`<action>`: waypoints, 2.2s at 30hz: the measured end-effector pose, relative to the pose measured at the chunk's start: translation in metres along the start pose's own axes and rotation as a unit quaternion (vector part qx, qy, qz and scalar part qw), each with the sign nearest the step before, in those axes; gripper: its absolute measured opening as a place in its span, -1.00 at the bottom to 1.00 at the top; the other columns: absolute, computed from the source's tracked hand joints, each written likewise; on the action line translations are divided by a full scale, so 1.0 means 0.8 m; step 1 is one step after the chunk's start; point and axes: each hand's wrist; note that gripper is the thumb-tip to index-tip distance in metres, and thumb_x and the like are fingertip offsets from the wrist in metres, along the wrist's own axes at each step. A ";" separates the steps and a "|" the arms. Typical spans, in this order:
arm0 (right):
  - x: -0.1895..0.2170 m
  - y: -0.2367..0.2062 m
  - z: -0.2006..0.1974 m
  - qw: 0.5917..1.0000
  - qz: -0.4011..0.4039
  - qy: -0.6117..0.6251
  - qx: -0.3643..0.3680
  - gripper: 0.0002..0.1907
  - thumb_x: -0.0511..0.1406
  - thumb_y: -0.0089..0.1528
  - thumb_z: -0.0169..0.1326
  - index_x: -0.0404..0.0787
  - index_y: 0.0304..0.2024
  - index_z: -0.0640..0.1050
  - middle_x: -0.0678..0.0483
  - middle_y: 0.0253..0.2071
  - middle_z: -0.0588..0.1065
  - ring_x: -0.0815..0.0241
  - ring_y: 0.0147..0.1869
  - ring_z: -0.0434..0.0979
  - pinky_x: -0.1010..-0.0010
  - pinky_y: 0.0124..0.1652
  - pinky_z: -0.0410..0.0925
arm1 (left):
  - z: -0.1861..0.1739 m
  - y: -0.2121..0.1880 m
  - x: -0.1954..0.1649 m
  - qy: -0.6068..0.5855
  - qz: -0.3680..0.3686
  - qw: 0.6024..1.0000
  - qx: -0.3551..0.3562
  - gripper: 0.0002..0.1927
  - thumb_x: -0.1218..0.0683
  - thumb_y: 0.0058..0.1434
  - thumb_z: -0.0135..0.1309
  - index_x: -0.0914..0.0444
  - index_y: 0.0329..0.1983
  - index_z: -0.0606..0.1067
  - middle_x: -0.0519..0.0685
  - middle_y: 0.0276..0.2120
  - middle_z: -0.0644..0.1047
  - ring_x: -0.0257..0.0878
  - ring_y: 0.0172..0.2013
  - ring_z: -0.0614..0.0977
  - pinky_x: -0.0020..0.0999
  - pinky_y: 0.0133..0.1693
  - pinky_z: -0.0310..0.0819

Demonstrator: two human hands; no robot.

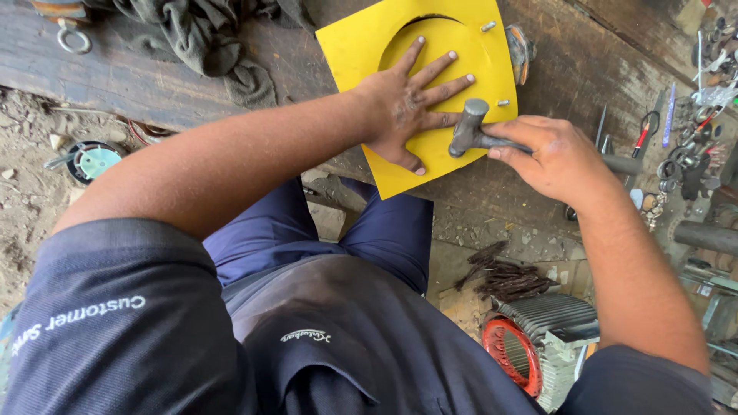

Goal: The person hammers a yellow sheet held flat on a wooden workbench, working around its edge to form a raised dome in the center. They occasionally reposition the sheet and press it down with one hand while striking with a hammer held in the other hand.

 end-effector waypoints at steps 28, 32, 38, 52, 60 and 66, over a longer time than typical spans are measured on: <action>0.006 0.027 -0.034 0.999 0.007 0.026 -0.046 -0.68 -0.27 0.28 0.24 -0.19 0.08 0.62 -0.08 -0.06 0.61 -0.10 -0.05 0.64 0.22 -0.10 0.47 | -0.056 0.015 0.001 0.006 -0.117 0.992 -0.042 0.15 -0.68 -0.02 -0.18 -0.07 0.56 0.06 0.15 0.52 -0.19 0.30 0.47 -0.22 0.59 0.28 -0.33; 0.008 0.031 -0.044 0.997 0.032 0.037 -0.055 -0.67 -0.24 0.28 0.24 -0.18 0.08 0.61 -0.08 -0.12 0.59 -0.08 -0.10 0.63 0.21 -0.13 0.47 | -0.065 0.018 0.003 0.013 -0.125 0.992 -0.021 0.13 -0.69 0.03 -0.21 -0.07 0.57 0.04 0.15 0.55 -0.19 0.29 0.49 -0.21 0.57 0.31 -0.33; 0.002 0.030 -0.051 0.998 0.024 0.027 -0.041 -0.68 -0.24 0.28 0.24 -0.18 0.06 0.63 -0.07 -0.15 0.60 -0.10 -0.08 0.64 0.17 -0.12 0.46 | -0.069 0.020 0.002 0.013 -0.120 0.992 -0.022 0.12 -0.68 0.03 -0.19 -0.07 0.57 0.04 0.16 0.55 -0.19 0.30 0.49 -0.21 0.57 0.30 -0.32; -0.008 0.031 -0.065 1.000 0.021 0.005 -0.017 -0.66 -0.22 0.29 0.21 -0.16 0.10 0.61 -0.07 -0.06 0.60 -0.12 -0.03 0.63 0.14 -0.08 0.47 | -0.068 0.023 0.001 0.012 -0.121 0.993 -0.011 0.13 -0.67 0.01 -0.17 -0.10 0.58 0.00 0.14 0.54 -0.20 0.29 0.48 -0.22 0.58 0.29 -0.32; -0.015 0.033 -0.062 1.000 0.015 -0.005 -0.003 -0.64 -0.21 0.28 0.22 -0.14 0.11 0.61 -0.08 -0.05 0.60 -0.15 -0.02 0.62 0.12 -0.07 0.46 | -0.061 0.023 0.002 0.007 -0.114 0.993 -0.011 0.14 -0.66 0.01 -0.14 -0.10 0.58 0.00 0.12 0.54 -0.21 0.28 0.48 -0.22 0.59 0.29 -0.32; -0.018 0.036 -0.054 1.000 -0.010 0.022 -0.006 -0.64 -0.21 0.29 0.21 -0.15 0.11 0.60 -0.09 -0.04 0.59 -0.15 -0.01 0.62 0.14 -0.06 0.47 | -0.061 0.021 0.004 0.019 -0.109 0.994 0.003 0.11 -0.66 0.05 -0.14 -0.07 0.57 0.04 0.13 0.57 -0.21 0.29 0.50 -0.22 0.58 0.31 -0.30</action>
Point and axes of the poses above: each hand's wrist, its own y-axis towards the middle knuckle, its own z-axis out of the palm, x = y × z
